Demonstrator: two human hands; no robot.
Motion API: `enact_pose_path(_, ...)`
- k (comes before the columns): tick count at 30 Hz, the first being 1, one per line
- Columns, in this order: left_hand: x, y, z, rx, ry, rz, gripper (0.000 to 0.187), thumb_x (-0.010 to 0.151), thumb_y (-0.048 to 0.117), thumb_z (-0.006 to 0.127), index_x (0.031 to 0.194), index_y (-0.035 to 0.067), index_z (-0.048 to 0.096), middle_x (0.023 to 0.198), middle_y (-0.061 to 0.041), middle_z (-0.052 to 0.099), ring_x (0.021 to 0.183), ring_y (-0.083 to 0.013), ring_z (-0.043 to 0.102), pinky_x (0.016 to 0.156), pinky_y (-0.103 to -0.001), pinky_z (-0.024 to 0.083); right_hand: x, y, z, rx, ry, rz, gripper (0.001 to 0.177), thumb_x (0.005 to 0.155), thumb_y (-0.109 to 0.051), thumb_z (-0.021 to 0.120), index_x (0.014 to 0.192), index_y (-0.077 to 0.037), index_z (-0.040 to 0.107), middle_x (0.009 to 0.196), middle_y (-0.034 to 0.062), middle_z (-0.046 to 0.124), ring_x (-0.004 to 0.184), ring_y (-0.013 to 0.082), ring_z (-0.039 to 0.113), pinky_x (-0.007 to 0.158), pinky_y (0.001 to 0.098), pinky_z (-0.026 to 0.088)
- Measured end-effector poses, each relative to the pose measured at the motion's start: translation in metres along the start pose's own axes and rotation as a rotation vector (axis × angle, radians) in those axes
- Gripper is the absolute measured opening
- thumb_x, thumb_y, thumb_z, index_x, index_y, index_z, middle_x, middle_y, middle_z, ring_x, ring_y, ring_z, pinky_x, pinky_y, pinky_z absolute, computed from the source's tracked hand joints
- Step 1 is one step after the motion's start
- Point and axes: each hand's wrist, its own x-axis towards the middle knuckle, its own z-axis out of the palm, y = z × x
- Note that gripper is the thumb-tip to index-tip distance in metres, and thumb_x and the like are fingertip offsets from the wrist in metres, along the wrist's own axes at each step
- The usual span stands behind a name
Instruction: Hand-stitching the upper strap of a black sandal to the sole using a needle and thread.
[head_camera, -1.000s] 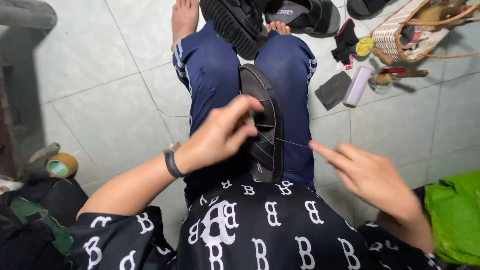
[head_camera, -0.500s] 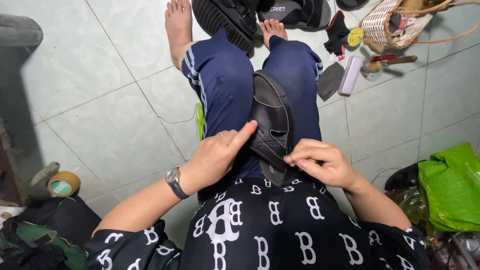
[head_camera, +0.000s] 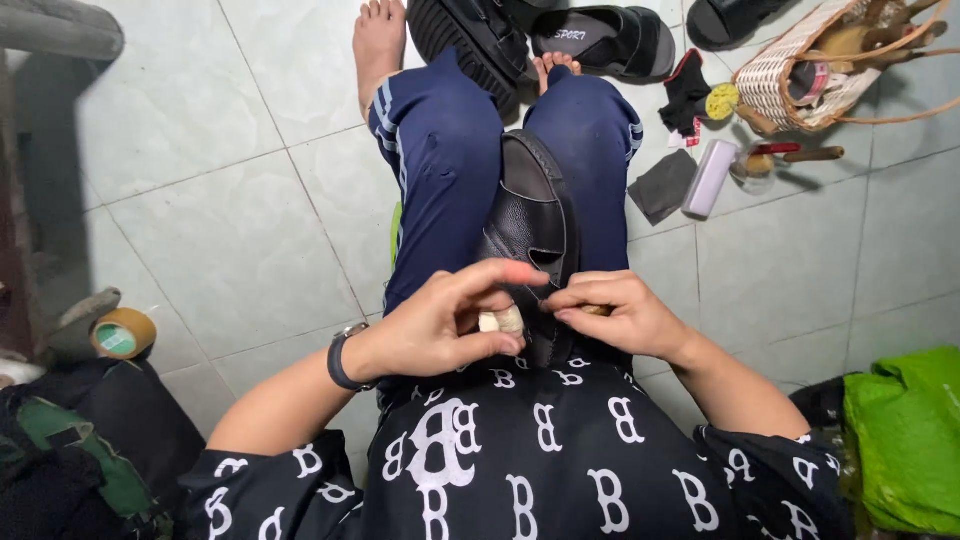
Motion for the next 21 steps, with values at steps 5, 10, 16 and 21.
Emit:
enact_pose_path(5, -0.007, -0.005, 0.009, 0.055, 0.025, -0.009, 0.054, 0.080, 0.010, 0.074, 0.129, 0.004, 0.051, 0.074, -0.004, 0.072, 0.047, -0.0072, 0.051, 0.038, -0.012, 0.033, -0.001, 0.002, 0.003, 0.075, 0.124, -0.035, 0.015, 0.080, 0.003, 0.068, 0.094, 0.000, 0.074, 0.065, 0.0093, 0.063, 0.051, 0.0091, 0.055, 0.045, 0.0222, 0.043)
enact_pose_path(10, 0.001, 0.018, 0.010, 0.415, 0.086, 0.146, 0.043, 0.083, 0.015, 0.072, 0.122, 0.002, 0.057, 0.079, -0.009, 0.071, 0.057, -0.0202, 0.057, 0.048, -0.025, 0.044, -0.007, 0.002, -0.003, -0.054, 0.156, -0.109, 0.008, 0.080, -0.001, 0.069, 0.087, -0.003, 0.072, 0.088, 0.0105, 0.062, 0.067, 0.0173, 0.060, 0.059, 0.0265, 0.051)
enact_pose_path(16, -0.001, 0.008, -0.027, 1.456, 0.292, 0.349, 0.006, 0.087, 0.015, 0.060, 0.085, 0.014, 0.065, 0.074, -0.001, 0.058, 0.060, -0.0187, 0.054, 0.053, -0.030, 0.041, -0.064, 0.010, -0.114, 0.348, 0.165, -0.329, 0.018, 0.058, 0.005, 0.064, 0.073, -0.005, 0.063, 0.066, 0.0000, 0.056, 0.049, 0.0069, 0.055, 0.043, 0.0172, 0.047)
enact_pose_path(21, -0.055, -0.010, -0.145, 1.764, 0.612, 0.175, 0.015, 0.098, 0.008, 0.076, 0.090, 0.008, 0.063, 0.080, -0.005, 0.054, 0.066, -0.0203, 0.046, 0.061, -0.034, 0.039, -0.100, -0.007, -0.194, 0.274, 0.214, -0.304, 0.024, 0.068, 0.002, 0.048, 0.088, -0.006, 0.059, 0.085, 0.0001, 0.061, 0.062, 0.0066, 0.054, 0.056, 0.0167, 0.043)
